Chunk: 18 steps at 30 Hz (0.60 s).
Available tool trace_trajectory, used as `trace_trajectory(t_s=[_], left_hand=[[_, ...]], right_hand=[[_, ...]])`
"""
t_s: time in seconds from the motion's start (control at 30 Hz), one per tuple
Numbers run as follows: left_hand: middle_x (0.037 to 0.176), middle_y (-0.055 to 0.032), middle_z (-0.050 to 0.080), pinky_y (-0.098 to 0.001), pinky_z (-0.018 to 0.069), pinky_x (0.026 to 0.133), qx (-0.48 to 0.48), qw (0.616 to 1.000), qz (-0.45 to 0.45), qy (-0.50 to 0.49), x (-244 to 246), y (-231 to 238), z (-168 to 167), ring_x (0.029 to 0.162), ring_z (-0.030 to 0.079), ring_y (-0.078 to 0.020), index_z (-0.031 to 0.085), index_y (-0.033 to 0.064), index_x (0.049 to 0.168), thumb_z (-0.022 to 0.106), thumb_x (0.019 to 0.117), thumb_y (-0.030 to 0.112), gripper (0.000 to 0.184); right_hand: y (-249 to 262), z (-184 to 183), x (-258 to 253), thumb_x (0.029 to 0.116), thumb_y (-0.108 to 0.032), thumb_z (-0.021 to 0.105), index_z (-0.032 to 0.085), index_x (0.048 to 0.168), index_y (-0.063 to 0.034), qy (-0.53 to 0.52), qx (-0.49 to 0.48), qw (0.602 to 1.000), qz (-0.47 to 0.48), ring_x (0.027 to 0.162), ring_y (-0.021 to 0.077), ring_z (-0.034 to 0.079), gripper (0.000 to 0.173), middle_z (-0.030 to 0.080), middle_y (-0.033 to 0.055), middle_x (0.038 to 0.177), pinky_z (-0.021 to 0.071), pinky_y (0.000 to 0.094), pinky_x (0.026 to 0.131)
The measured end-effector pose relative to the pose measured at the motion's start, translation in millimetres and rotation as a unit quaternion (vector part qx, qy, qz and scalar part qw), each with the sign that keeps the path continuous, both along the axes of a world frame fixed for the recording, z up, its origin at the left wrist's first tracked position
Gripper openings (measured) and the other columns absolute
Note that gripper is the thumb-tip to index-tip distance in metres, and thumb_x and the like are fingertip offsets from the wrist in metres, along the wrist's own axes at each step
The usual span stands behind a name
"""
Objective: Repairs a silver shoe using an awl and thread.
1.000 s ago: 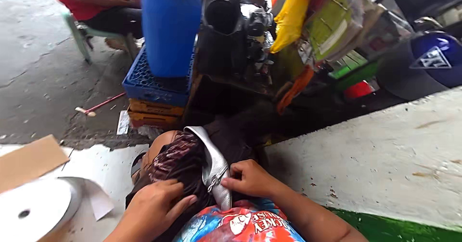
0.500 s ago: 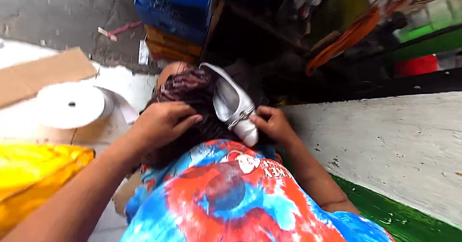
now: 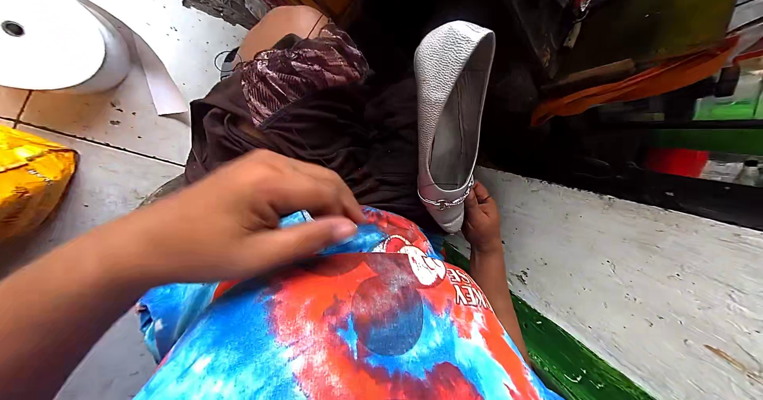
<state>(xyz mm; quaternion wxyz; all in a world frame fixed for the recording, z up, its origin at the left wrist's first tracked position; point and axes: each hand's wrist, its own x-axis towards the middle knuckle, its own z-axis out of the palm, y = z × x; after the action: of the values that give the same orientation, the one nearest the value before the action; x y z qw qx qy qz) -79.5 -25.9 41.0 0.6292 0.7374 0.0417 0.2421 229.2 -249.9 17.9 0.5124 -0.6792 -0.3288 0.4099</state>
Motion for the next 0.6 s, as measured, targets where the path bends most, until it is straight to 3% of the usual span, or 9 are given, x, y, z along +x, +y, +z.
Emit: trace_trajectory(t_s=[0.1, 0.17, 0.23, 0.33, 0.4, 0.5, 0.57, 0.6], left_hand=[[0.113, 0.0059, 0.072, -0.0213, 0.0578, 0.082, 0.038, 0.977, 0.17, 0.126, -43, 43, -21, 0.096, 0.068, -0.0006, 0.073, 0.0186, 0.107, 0.061, 0.1016, 0.038, 0.024], [0.133, -0.0141, 0.061, -0.0376, 0.0535, 0.088, 0.137, 0.923, 0.271, 0.238, -59, 68, -23, 0.11, 0.063, -0.018, 0.065, 0.0048, 0.119, 0.06, 0.0998, 0.04, 0.04], [0.137, -0.0191, 0.058, -0.042, 0.0552, 0.087, 0.188, 0.905, 0.283, 0.256, -46, 68, -13, 0.112, 0.064, -0.0243, 0.062, 0.005, 0.127, 0.057, 0.1007, 0.046, 0.049], [0.116, -0.0175, 0.069, -0.053, 0.0553, 0.089, 0.092, 0.95, 0.173, 0.243, 17, 25, 30, 0.103, 0.069, -0.0286, 0.069, 0.0015, 0.12, 0.066, 0.0965, 0.033, 0.039], [0.105, -0.0084, 0.074, -0.0413, 0.0597, 0.084, -0.045, 0.956, 0.059, 0.282, 55, 7, 34, 0.094, 0.071, -0.0169, 0.07, 0.0046, 0.118, 0.071, 0.0962, 0.029, 0.033], [0.099, -0.0099, 0.071, -0.0369, 0.0629, 0.067, -0.305, 0.905, -0.071, 0.289, 88, -6, 22, 0.08, 0.072, -0.0174, 0.062, -0.0004, 0.116, 0.067, 0.0988, 0.016, 0.024], [0.095, -0.006, 0.071, -0.033, 0.0636, 0.065, -0.385, 0.88, -0.12, 0.252, 96, -11, 16, 0.079, 0.073, -0.0141, 0.059, 0.0018, 0.112, 0.061, 0.1017, 0.01, 0.013], [0.095, -0.0042, 0.072, -0.032, 0.064, 0.068, -0.394, 0.881, -0.135, 0.224, 97, -10, 14, 0.081, 0.073, -0.0129, 0.059, 0.0029, 0.112, 0.058, 0.1022, 0.007, 0.011]], right_hand=[[6, 4, -7, 0.1036, -0.034, 0.06, 0.072, 0.102, -0.0228, -0.037, 0.009, 0.999, -0.003, 0.085, -0.0037, 0.068, 0.016, 0.073, -0.0142, 0.092, 0.0576, 0.0192, 0.082], [11, 11, -16, 0.1016, -0.035, 0.063, 0.072, 0.099, -0.02, -0.091, 0.013, 0.996, -0.009, 0.082, -0.0042, 0.066, 0.018, 0.071, -0.0144, 0.09, 0.0572, 0.0183, 0.078], [17, 19, -26, 0.1003, -0.037, 0.065, 0.071, 0.095, -0.0158, -0.178, 0.02, 0.984, 0.008, 0.082, -0.005, 0.064, 0.023, 0.068, -0.0126, 0.089, 0.0561, 0.0165, 0.076], [29, 33, -45, 0.097, -0.032, 0.068, 0.07, 0.093, -0.0056, -0.297, 0.04, 0.952, 0.054, 0.079, -0.0026, 0.061, 0.027, 0.066, -0.0029, 0.087, 0.0548, 0.0152, 0.072], [36, 40, -57, 0.0941, -0.029, 0.071, 0.069, 0.09, -0.0023, -0.354, 0.068, 0.929, 0.08, 0.076, 0.0004, 0.061, 0.027, 0.065, 0.0023, 0.084, 0.0542, 0.015, 0.071], [41, 42, -64, 0.0922, -0.027, 0.073, 0.069, 0.086, -0.0008, -0.395, 0.1, 0.907, 0.104, 0.072, 0.0052, 0.06, 0.027, 0.064, 0.0058, 0.078, 0.0526, 0.0172, 0.068], [41, 46, -59, 0.0916, -0.025, 0.073, 0.071, 0.089, -0.0004, -0.369, 0.112, 0.916, 0.109, 0.075, 0.0063, 0.062, 0.025, 0.066, 0.0067, 0.084, 0.0533, 0.0185, 0.068], [40, 48, -53, 0.0941, -0.026, 0.073, 0.072, 0.095, -0.0022, -0.333, 0.121, 0.929, 0.104, 0.081, 0.005, 0.063, 0.024, 0.067, 0.0054, 0.093, 0.055, 0.0183, 0.071]])
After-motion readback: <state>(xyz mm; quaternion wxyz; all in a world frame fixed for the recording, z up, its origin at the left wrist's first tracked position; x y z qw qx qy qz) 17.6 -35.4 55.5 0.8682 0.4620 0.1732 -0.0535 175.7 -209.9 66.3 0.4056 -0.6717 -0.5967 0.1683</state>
